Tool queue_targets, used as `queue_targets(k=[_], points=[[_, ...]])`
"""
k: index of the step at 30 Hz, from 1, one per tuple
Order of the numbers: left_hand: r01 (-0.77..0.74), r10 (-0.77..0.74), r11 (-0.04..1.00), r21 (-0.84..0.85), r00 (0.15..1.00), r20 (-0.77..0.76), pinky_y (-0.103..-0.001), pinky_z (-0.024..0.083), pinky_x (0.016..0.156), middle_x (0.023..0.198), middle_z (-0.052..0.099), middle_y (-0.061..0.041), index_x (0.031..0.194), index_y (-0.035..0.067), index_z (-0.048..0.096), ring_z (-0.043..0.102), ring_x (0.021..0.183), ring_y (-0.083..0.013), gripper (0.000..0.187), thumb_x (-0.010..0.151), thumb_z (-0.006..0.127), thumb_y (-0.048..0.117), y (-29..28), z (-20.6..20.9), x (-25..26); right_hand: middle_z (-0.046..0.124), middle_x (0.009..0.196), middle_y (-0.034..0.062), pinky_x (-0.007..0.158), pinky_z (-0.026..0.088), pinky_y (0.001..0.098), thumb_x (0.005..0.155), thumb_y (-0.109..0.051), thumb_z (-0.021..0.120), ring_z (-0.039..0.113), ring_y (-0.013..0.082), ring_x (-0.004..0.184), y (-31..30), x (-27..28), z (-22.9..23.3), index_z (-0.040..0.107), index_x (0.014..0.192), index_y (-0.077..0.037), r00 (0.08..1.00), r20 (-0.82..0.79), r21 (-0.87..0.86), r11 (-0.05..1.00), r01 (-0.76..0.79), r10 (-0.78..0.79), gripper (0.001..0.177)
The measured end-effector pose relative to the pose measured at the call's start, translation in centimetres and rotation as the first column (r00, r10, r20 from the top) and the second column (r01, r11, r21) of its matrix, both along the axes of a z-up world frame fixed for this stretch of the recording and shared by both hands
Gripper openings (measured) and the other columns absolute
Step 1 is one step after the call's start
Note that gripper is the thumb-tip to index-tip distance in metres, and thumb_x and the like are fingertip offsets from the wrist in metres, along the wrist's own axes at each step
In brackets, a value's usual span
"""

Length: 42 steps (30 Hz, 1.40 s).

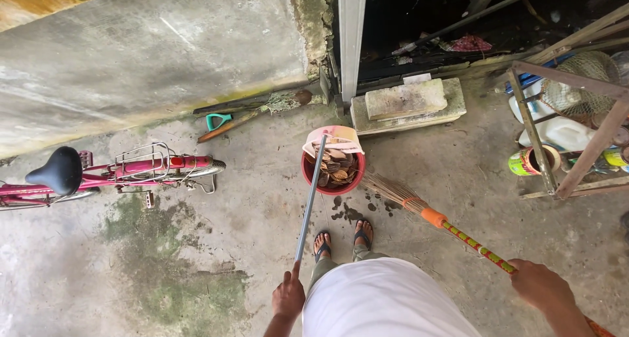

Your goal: Sweeping dry leaves from a concrete floor into a dustpan and emptying them into a bucket

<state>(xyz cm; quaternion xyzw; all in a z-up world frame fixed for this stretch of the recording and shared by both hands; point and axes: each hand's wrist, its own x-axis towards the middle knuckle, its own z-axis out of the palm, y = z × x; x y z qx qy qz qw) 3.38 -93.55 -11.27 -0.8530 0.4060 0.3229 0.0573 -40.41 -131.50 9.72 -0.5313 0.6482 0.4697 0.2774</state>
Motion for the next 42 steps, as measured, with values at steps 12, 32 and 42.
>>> queue_targets(k=[12, 32, 42], points=[[-0.1, 0.101, 0.995, 0.018, 0.992, -0.072, -0.057, 0.058, 0.067, 0.118, 0.061, -0.005, 0.16, 0.032, 0.028, 0.07, 0.079, -0.0371, 0.063, 0.1, 0.043, 0.02, 0.1, 0.8, -0.6, 0.081, 0.087, -0.0004, 0.06, 0.049, 0.031, 0.102, -0.02, 0.037, 0.07, 0.0145, 0.069, -0.5, -0.7, -0.6, 0.065, 0.14, -0.036, 1.0, -0.002, 0.0, 1.0, -0.029, 0.029, 0.05], [-0.138, 0.133, 0.985, -0.107, 0.99, -0.055, -0.047, 0.064, 0.057, 0.107, 0.063, -0.006, 0.156, 0.027, 0.035, 0.069, 0.066, -0.0278, 0.057, 0.101, 0.044, 0.018, 1.8, 0.0, -1.6, 0.084, 0.092, 0.0, 0.063, 0.052, 0.0324, 0.106, -0.027, 0.041, 0.074, 0.0161, 0.073, 0.5, -2.0, -1.9, 0.062, 0.143, -0.035, 0.999, 0.004, 0.017, 0.998, -0.053, 0.053, 0.044], [-0.553, 0.519, 0.831, -0.056, 0.808, -0.279, -0.049, 0.064, 0.078, 0.128, 0.071, -0.01, 0.151, 0.036, 0.047, 0.074, 0.093, -0.0316, 0.058, 0.094, 0.053, 0.027, 2.0, 4.2, -1.1, 0.058, 0.148, -0.0201, 0.087, 0.058, 0.0339, 0.106, -0.02, 0.034, 0.083, 0.0123, 0.104, -1.5, -5.2, -5.5, 0.055, 0.148, -0.032, 0.948, -0.023, 0.107, 0.944, -0.312, 0.316, 0.049]])
